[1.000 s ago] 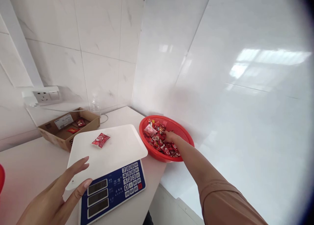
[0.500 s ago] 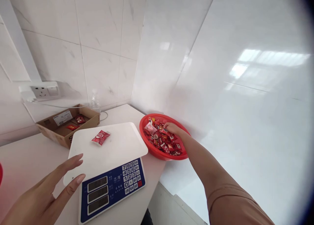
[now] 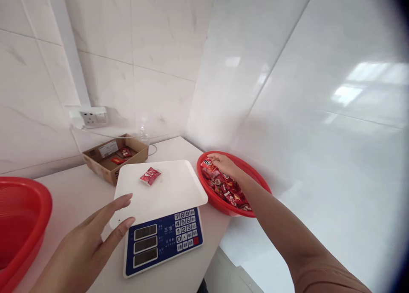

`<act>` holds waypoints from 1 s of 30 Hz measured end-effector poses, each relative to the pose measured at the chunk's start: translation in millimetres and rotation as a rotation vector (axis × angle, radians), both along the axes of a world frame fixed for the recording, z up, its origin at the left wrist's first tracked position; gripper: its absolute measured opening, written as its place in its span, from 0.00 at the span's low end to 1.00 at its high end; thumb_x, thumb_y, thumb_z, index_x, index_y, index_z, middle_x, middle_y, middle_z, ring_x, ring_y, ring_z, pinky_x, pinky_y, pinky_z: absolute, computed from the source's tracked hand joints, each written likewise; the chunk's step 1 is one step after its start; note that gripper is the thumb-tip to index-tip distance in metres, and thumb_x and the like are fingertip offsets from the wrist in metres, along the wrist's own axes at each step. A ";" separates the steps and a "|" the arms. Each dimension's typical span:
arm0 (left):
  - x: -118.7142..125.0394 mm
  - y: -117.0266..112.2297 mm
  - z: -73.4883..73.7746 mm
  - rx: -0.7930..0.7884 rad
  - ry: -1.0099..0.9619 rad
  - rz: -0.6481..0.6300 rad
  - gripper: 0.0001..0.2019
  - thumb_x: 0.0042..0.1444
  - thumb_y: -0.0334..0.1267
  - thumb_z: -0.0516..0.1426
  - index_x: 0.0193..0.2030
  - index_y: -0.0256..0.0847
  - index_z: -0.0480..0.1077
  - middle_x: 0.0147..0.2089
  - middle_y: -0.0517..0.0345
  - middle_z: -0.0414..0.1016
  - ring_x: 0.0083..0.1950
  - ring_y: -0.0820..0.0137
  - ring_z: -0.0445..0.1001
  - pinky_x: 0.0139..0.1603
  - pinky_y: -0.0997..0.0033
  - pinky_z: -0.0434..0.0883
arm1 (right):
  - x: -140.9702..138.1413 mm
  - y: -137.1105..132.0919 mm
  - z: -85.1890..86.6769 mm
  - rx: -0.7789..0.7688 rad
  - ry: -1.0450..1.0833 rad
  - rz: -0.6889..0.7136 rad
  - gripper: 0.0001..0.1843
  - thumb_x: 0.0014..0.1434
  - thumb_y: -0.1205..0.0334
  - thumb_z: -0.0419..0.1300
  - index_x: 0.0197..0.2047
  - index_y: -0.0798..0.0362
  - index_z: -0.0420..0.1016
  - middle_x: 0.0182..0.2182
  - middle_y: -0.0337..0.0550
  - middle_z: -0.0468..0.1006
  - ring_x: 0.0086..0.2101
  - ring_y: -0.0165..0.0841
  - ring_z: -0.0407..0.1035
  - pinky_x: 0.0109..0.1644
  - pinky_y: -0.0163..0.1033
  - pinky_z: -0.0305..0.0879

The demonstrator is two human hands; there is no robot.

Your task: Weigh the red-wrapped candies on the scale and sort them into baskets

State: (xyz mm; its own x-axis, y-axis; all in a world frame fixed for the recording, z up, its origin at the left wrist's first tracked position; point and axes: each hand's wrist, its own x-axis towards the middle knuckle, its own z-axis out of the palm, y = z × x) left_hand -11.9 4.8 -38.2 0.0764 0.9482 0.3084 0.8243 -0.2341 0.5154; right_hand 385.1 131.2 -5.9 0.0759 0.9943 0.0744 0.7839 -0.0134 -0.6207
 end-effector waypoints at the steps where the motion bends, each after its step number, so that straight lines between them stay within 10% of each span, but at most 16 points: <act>1: 1.4 -1.5 3.6 -0.033 -0.015 -0.015 0.25 0.57 0.60 0.49 0.58 0.56 0.66 0.52 0.59 0.79 0.18 0.73 0.69 0.31 0.68 0.74 | -14.7 1.2 2.8 -0.006 0.014 0.046 0.22 0.59 0.68 0.49 0.54 0.50 0.72 0.50 0.42 0.77 0.44 0.32 0.71 0.51 0.37 0.65; 9: 8.1 -9.5 23.7 -0.071 -0.037 -0.042 0.25 0.59 0.59 0.47 0.58 0.53 0.67 0.55 0.56 0.76 0.19 0.74 0.69 0.34 0.65 0.75 | -112.4 3.2 -9.1 -0.135 0.051 0.437 0.23 0.61 0.61 0.53 0.60 0.46 0.68 0.49 0.43 0.77 0.31 0.28 0.72 0.41 0.36 0.68; 21: 2.2 -12.7 25.5 -0.104 -0.009 -0.046 0.24 0.60 0.59 0.45 0.59 0.55 0.64 0.57 0.59 0.74 0.22 0.73 0.70 0.40 0.63 0.74 | -107.0 -1.4 -22.4 -0.081 -0.159 0.330 0.19 0.63 0.57 0.53 0.54 0.51 0.73 0.48 0.47 0.77 0.41 0.34 0.72 0.47 0.39 0.66; 30: 1.5 -14.1 29.3 -0.091 -0.011 -0.037 0.24 0.60 0.59 0.45 0.58 0.56 0.64 0.58 0.61 0.74 0.22 0.73 0.70 0.39 0.63 0.74 | -141.9 -22.4 -14.9 -0.194 -0.323 0.600 0.26 0.54 0.48 0.61 0.53 0.52 0.74 0.49 0.49 0.76 0.47 0.42 0.70 0.50 0.43 0.64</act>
